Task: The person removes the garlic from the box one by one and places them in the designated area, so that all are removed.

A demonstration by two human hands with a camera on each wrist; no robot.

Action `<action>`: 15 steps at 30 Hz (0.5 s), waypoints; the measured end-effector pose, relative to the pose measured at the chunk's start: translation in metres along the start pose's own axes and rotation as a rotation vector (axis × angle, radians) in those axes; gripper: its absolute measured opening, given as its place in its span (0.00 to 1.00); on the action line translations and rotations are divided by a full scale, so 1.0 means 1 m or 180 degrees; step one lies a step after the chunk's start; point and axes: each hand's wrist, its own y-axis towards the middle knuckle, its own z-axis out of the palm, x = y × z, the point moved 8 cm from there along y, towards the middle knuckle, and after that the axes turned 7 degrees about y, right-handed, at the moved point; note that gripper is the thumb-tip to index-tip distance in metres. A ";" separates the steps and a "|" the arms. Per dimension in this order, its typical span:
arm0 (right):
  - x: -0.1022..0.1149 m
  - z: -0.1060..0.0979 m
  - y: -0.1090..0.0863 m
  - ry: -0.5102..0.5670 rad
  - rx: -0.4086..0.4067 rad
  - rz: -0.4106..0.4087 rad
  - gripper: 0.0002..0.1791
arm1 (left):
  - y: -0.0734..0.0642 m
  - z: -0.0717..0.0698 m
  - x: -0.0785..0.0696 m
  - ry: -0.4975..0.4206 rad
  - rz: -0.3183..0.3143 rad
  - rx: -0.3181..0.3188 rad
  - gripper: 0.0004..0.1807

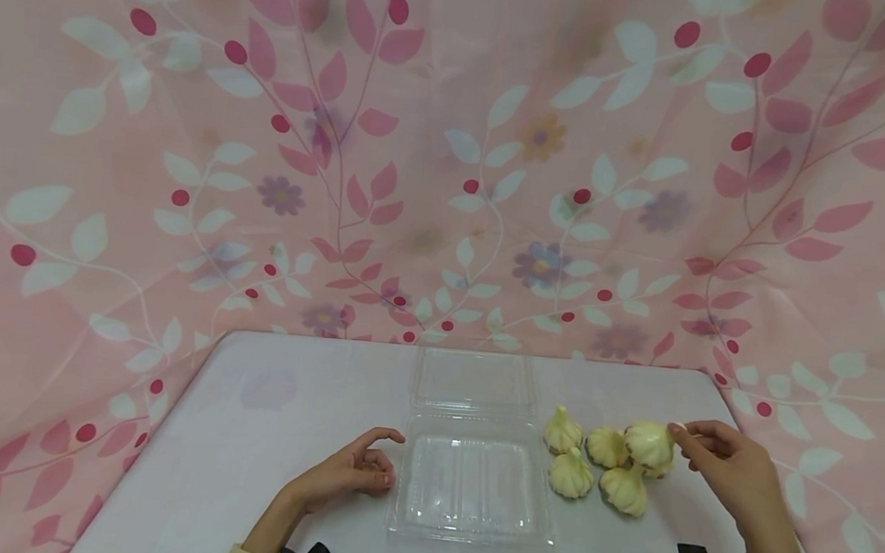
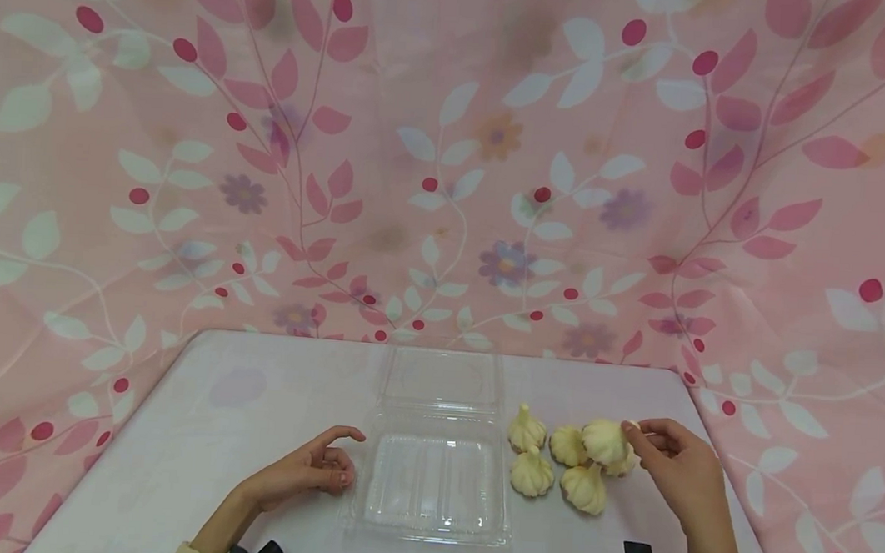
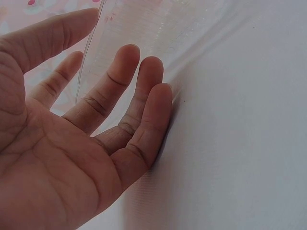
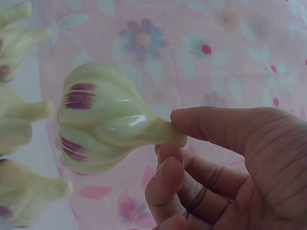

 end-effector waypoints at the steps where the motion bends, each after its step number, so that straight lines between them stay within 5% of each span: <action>1: -0.001 -0.001 -0.001 -0.0001 -0.0006 0.0016 0.28 | 0.000 0.000 -0.001 -0.0003 0.0005 0.0001 0.32; 15: -0.023 -0.017 0.000 -0.0215 0.0002 0.0476 0.37 | 0.000 0.000 0.001 0.0007 -0.0006 -0.0015 0.33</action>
